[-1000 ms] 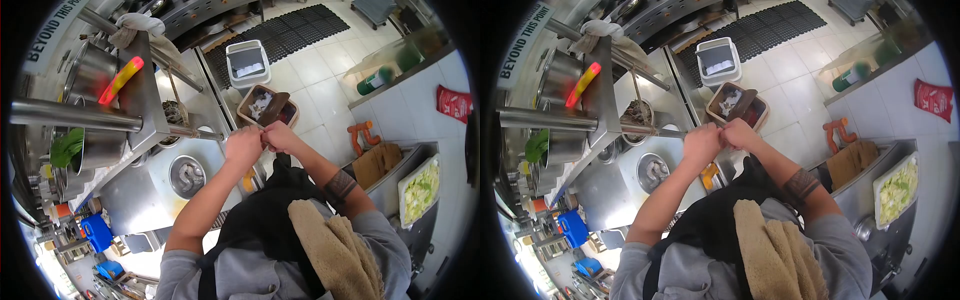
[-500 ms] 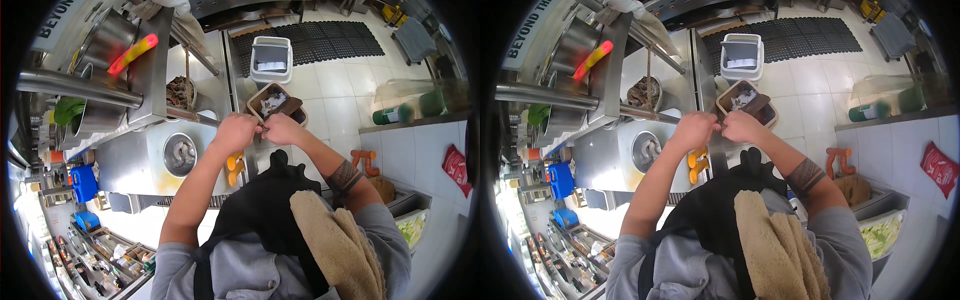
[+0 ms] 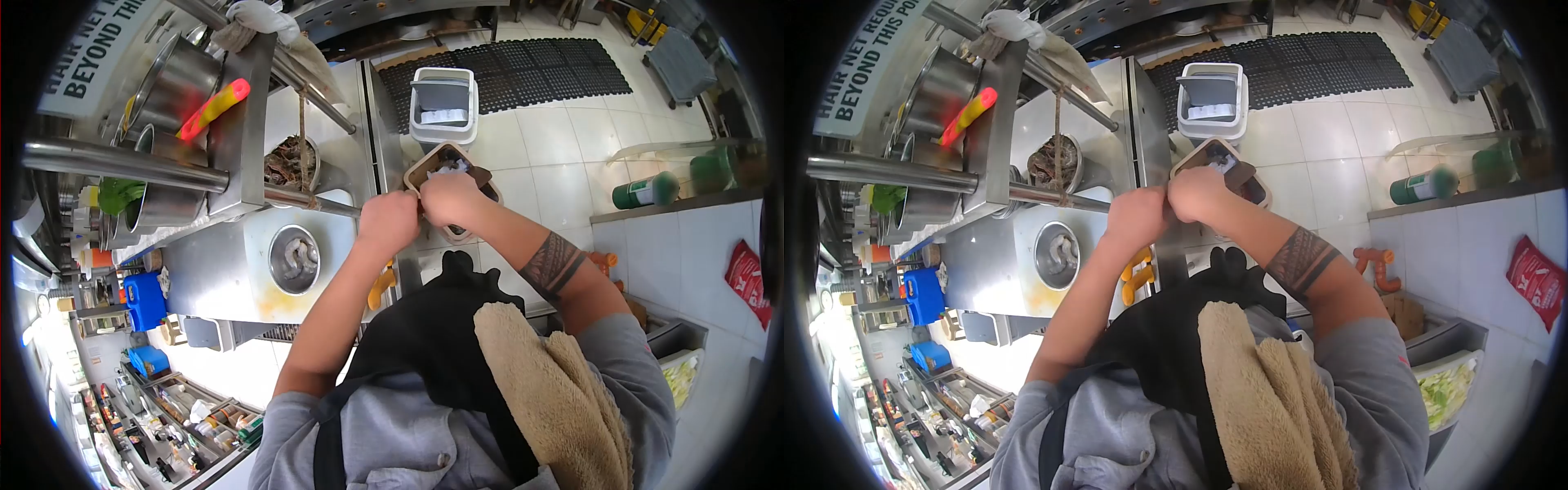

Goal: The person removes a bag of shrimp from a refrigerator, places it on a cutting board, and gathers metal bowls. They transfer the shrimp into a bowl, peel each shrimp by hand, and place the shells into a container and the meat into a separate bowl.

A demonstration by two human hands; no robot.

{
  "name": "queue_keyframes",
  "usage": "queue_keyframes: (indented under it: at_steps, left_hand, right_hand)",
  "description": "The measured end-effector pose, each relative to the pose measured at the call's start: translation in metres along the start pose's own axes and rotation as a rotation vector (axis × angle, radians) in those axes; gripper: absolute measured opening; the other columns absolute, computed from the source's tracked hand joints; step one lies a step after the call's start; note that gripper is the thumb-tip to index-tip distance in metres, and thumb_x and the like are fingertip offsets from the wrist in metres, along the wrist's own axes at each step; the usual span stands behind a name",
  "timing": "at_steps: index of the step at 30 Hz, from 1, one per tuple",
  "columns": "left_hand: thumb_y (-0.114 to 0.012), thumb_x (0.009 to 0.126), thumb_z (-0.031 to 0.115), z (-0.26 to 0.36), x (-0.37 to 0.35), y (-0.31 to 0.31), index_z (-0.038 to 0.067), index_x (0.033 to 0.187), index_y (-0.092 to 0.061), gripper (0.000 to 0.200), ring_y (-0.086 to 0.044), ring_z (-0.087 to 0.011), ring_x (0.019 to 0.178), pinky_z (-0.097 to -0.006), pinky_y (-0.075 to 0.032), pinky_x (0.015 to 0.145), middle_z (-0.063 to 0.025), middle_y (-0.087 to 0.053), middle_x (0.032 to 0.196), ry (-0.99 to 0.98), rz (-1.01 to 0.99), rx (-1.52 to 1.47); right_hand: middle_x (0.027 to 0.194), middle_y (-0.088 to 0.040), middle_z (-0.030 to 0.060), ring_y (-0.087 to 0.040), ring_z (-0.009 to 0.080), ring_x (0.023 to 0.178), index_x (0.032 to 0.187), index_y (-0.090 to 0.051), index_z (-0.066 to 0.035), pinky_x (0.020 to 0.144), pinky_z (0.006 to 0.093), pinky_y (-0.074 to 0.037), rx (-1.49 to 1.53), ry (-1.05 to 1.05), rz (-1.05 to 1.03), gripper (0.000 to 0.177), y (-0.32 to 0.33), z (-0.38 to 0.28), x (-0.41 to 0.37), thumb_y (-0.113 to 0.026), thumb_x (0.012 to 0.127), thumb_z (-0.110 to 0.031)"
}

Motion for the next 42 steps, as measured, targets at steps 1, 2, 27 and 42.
queue_keyframes:
  at_steps: [1,2,27,42]
  left_hand:
    - [-0.064,0.088,0.016,0.002,-0.002,0.003,0.007,0.091,-0.071,0.012,-0.074,-0.0343,0.085,-0.0478,-0.057,0.078,-0.0153,-0.075,0.090,-0.005,-0.003,0.004]
    - [-0.065,0.091,0.020,0.000,-0.004,0.009,0.007,0.093,-0.071,0.015,-0.072,-0.0372,0.086,-0.0491,-0.056,0.077,-0.0162,-0.075,0.089,0.075,0.008,-0.040]
    - [-0.055,0.110,0.030,-0.062,-0.047,0.027,0.006,0.095,-0.063,0.030,-0.045,-0.0074,0.061,-0.0272,-0.046,0.062,0.0025,-0.052,0.073,0.397,0.295,-1.692]
    - [-0.051,0.111,0.042,-0.001,-0.022,0.021,0.008,0.095,-0.056,0.038,-0.036,-0.0096,0.052,-0.0304,-0.038,0.051,0.0025,-0.046,0.067,0.447,-0.238,-1.798]
  right_hand:
    - [0.101,-0.078,0.0132,-0.076,0.0327,0.096,0.095,-0.080,-0.008,0.079,0.0452,-0.060,-0.032,0.032,0.009,0.021,0.008,-0.004,-0.001,-0.073,0.078,-0.017]
    - [0.102,-0.078,0.0129,-0.076,0.0324,0.097,0.095,-0.080,-0.008,0.079,0.0452,-0.060,-0.066,0.064,0.018,0.021,0.017,-0.006,-0.004,-0.072,0.078,-0.018]
    - [0.102,-0.073,0.0202,-0.069,0.0350,0.090,0.114,-0.069,0.002,0.086,0.0412,-0.056,0.153,0.067,0.309,0.045,0.032,0.065,0.042,-0.082,0.080,-0.025]
    - [0.104,-0.072,0.0037,-0.066,0.0072,0.091,0.126,-0.068,0.000,0.081,0.0239,-0.055,1.450,0.488,0.143,0.038,0.022,0.013,-0.036,-0.071,0.088,0.004]
Point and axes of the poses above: each hand's wrist, its own x-axis towards the middle knuckle, its own y-axis out of the back of the hand, z = x × y, the point moved 5 cm from there along x, towards the middle knuckle
